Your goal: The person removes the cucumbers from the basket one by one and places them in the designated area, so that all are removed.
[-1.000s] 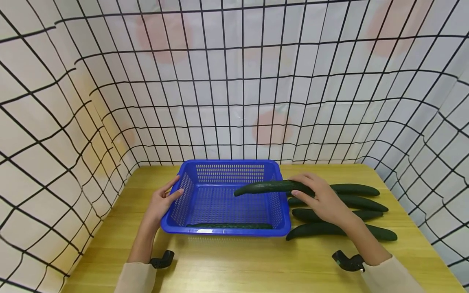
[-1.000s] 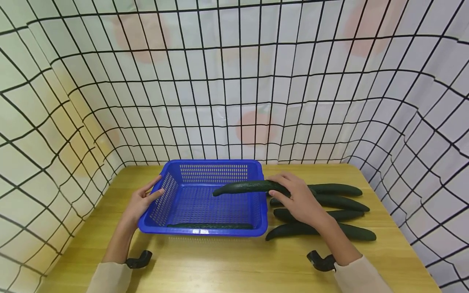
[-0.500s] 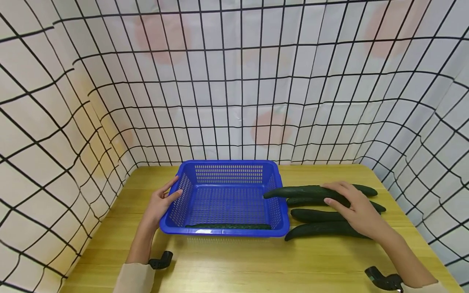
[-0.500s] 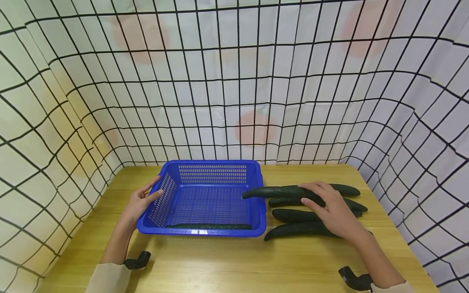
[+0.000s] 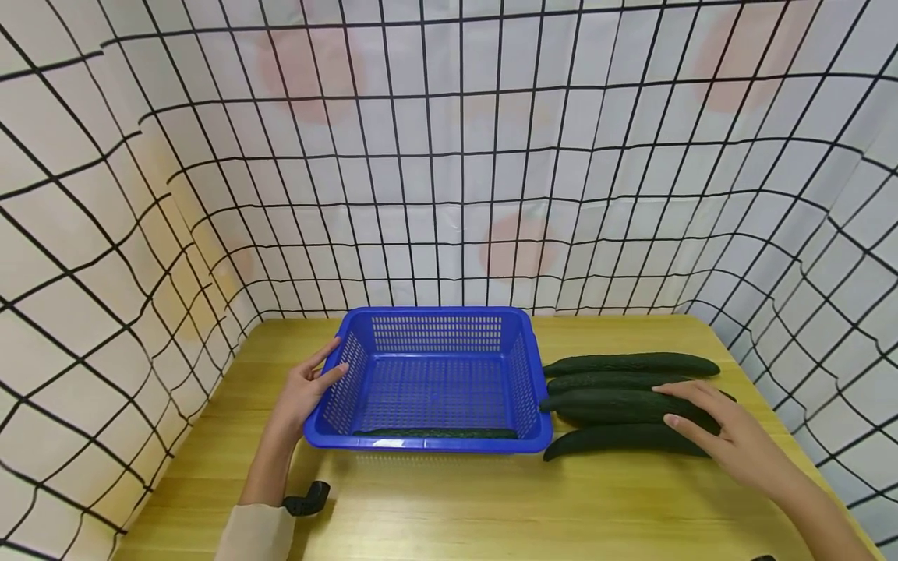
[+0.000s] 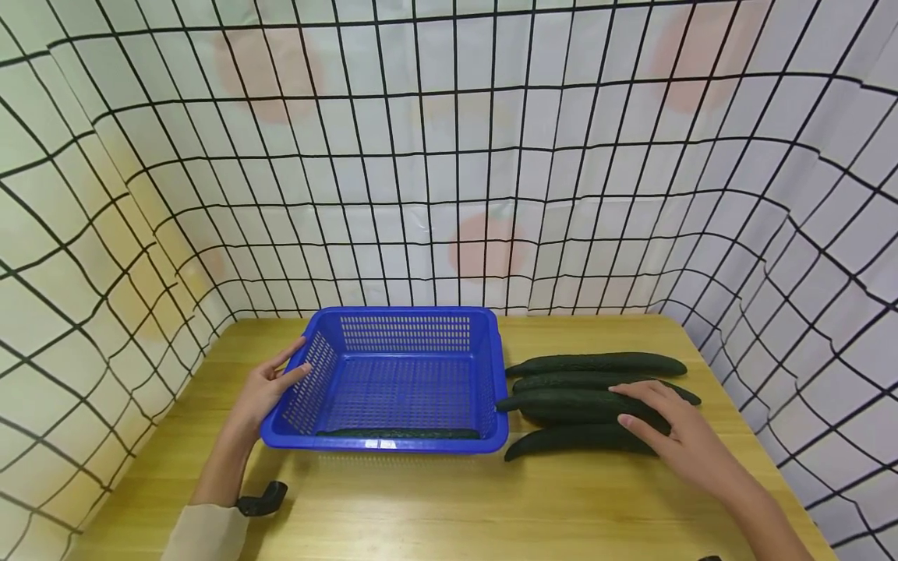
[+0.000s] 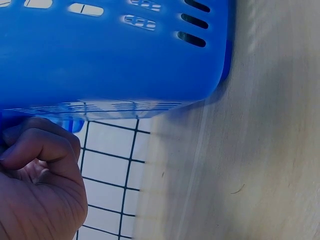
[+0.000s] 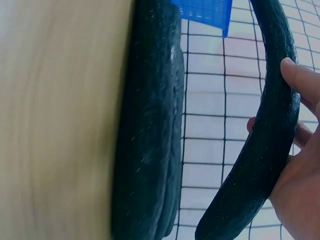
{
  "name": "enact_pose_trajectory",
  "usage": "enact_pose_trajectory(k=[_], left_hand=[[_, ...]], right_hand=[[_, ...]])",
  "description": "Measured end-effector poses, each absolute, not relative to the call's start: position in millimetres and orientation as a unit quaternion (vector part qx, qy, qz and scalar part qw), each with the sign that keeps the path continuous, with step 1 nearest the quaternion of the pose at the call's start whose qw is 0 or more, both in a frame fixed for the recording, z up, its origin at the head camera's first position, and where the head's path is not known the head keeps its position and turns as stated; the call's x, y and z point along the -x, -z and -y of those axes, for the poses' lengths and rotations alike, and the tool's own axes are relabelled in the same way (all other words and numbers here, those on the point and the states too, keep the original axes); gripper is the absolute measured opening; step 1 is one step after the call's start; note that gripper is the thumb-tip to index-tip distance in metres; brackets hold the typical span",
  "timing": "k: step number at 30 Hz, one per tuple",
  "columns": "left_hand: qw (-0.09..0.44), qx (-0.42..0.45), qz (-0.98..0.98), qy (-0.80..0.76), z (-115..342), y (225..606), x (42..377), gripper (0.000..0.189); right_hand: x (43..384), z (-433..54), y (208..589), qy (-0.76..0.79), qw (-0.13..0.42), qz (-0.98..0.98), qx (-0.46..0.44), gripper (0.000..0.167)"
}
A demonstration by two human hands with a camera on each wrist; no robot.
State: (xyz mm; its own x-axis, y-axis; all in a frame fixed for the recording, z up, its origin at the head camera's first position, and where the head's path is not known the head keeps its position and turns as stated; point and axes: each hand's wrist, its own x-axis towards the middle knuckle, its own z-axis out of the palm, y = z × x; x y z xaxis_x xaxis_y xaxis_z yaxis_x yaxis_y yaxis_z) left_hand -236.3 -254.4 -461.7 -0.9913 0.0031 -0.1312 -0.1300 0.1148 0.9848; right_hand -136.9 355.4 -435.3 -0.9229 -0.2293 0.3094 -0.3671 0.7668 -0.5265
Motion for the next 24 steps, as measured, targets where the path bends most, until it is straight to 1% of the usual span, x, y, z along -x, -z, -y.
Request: enact_pose_trajectory(k=[6, 13, 24], left_hand=[[0.051, 0.039, -0.745, -0.664, 253, 464, 236, 0.067], [0.049, 0.043, -0.751, -0.658, 255, 462, 238, 0.067], [0.054, 0.048, -0.742, -0.667, 252, 459, 235, 0.067]], right_hand=[[124, -372, 446, -0.301, 0.102, 0.935, -0.156, 0.045], [116, -380, 467, -0.300, 0.095, 0.932, -0.179, 0.044], [118, -376, 495, -0.243, 0.120, 0.940, -0.209, 0.044]])
